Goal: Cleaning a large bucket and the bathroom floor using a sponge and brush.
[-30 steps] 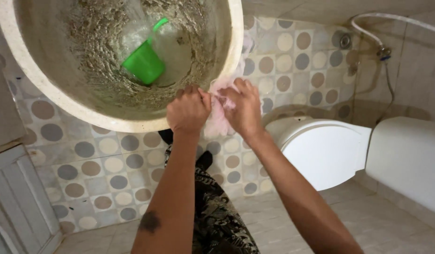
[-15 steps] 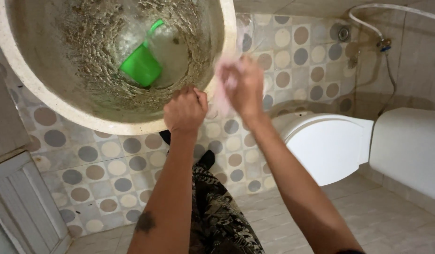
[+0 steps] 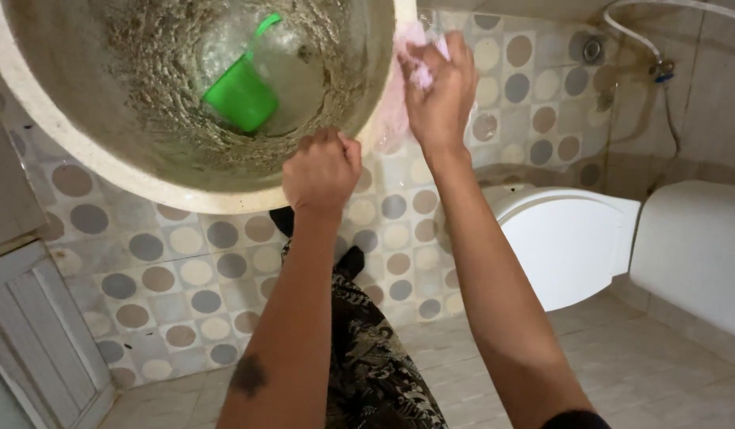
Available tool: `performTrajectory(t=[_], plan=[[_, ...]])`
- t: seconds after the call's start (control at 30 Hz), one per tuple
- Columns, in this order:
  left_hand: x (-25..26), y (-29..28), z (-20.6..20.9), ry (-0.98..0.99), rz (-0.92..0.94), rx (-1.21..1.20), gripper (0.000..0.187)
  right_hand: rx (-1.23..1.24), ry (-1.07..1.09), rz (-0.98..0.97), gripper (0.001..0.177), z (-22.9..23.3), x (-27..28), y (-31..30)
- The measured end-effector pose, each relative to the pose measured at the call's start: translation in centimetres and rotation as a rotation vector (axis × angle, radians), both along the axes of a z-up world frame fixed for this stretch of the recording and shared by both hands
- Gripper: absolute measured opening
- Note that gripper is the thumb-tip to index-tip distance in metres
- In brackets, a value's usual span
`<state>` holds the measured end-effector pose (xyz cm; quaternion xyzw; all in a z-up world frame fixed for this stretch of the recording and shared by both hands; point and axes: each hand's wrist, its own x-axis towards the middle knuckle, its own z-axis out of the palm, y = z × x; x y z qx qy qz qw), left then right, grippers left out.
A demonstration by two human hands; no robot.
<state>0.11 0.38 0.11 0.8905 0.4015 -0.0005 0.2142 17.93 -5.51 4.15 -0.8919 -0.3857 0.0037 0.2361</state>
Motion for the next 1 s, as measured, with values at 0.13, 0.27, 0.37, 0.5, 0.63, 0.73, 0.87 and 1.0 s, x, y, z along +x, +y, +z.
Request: performTrajectory(t=[0.13,0.27,0.37,0.5,0.63,0.73,0.87,1.0], plan=[[0.0,-0.2,0.1,-0.111,0.041,0.113,0.033,0.333,0.574,-0.065,0.013,1.1,-4.3,-2.1],[0.1,-0.2,0.3,-0.097,0.042,0.079,0.034,0.095,0.305,0.136,0.018,1.4,-6.4,-3.7],[0.2,-0.1,-0.1,-0.088,0.03,0.084,0.034,-0.062,-0.074,0.211,0.018,-0.4,-3.0,-2.4],[-0.1,-0.3,0.4,-0.053,0.012,0.055,0.034,-0.004,-0.116,0.111,0.019,-2.0,-0.3,-1.4],[0.0,-0.1,0.2,-0.075,0.043,0.076,0.032,0.016,-0.04,0.121,0.02,-0.8,-3.5,-2.7],[0.4,-0.1,0.3,-0.101,0.063,0.102,0.032,-0.014,-0.07,0.231,0.023,2.1,-6.1,-3.8],[0.2,0.0,0.1,-0.085,0.034,0.089,0.032,-0.057,-0.056,0.252,0.02,-0.7,-3.5,-3.3],[-0.2,-0.4,0.4,-0.11,0.04,0.089,0.031,-0.069,-0.081,0.14,0.017,-2.5,0.4,-1.2]])
